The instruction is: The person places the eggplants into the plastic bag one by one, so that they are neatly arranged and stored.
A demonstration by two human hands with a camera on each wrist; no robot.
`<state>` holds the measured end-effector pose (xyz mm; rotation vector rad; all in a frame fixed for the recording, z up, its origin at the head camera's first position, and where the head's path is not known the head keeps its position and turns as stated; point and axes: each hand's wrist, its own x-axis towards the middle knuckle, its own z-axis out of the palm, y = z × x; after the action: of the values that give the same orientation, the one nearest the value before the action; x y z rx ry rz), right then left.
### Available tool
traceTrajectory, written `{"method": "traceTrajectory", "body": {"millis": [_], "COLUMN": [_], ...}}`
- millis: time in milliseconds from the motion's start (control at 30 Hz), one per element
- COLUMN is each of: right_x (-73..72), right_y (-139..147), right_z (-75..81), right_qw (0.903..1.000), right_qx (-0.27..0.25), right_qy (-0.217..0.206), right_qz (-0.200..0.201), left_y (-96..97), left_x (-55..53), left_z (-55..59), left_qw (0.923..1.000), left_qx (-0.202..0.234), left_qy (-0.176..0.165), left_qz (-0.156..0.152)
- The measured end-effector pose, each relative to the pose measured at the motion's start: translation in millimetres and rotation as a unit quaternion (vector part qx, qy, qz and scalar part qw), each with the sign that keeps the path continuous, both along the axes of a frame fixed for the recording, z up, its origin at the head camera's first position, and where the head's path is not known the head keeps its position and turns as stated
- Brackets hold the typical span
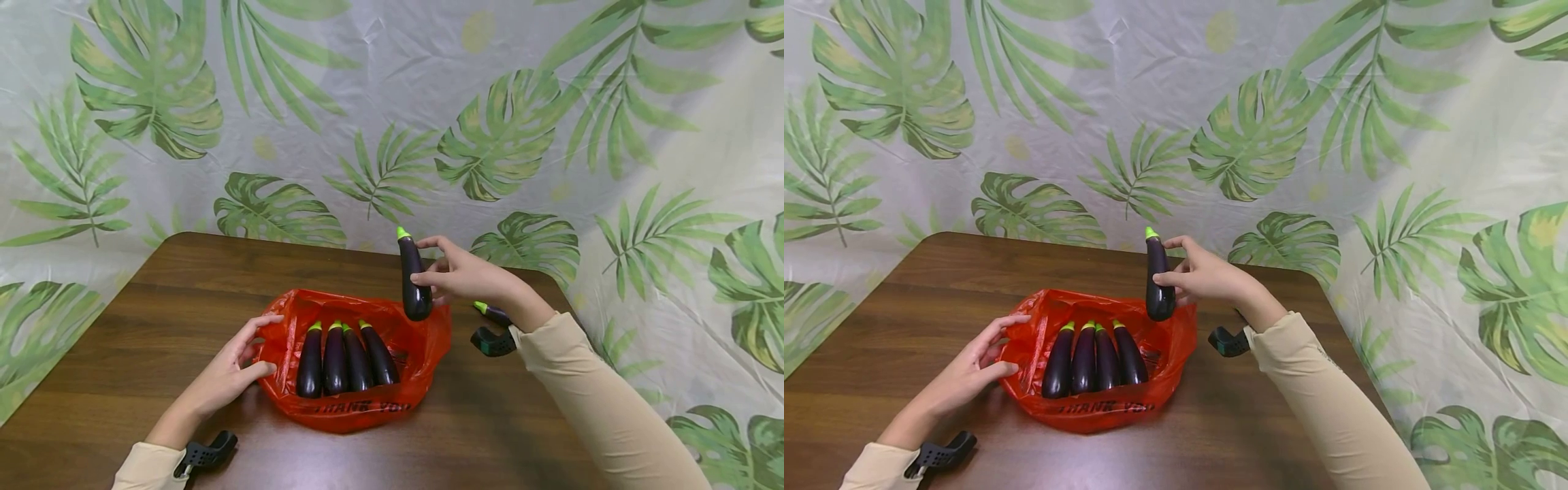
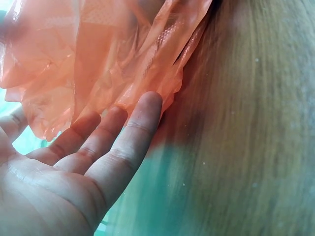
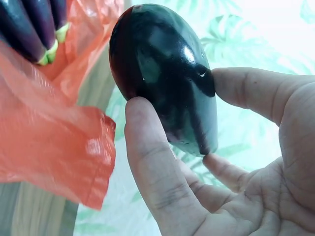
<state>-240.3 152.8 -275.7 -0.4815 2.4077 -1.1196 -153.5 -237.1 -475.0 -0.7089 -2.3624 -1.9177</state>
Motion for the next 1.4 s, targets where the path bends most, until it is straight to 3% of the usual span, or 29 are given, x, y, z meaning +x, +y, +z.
{"method": "traceTrajectory", "body": {"millis": [433,1100,1400], "right_x": [3.1,11.8,15.2], "right_y": [-20,-48,-60], "right_z": [-6.1,-19.0,-25.6], "right_qw": [0.9991,0.9967,0.9958], "right_qx": [0.015,0.041,0.032], "right_qy": [0.000,-0.021,-0.054], "right_qz": [0.041,0.067,0.067], "left_y": [-0.3,-1.6,-1.3], "left_x": [-0.1,0.1,-0.3], "left_z": [0.4,-0.2,-0.2], "left_qw": [1.0000,1.0000,1.0000], "left_qx": [-0.002,0.003,-0.003], "left_qy": [-0.001,0.001,0.001], "left_qz": [0.000,-0.005,-0.001]}}
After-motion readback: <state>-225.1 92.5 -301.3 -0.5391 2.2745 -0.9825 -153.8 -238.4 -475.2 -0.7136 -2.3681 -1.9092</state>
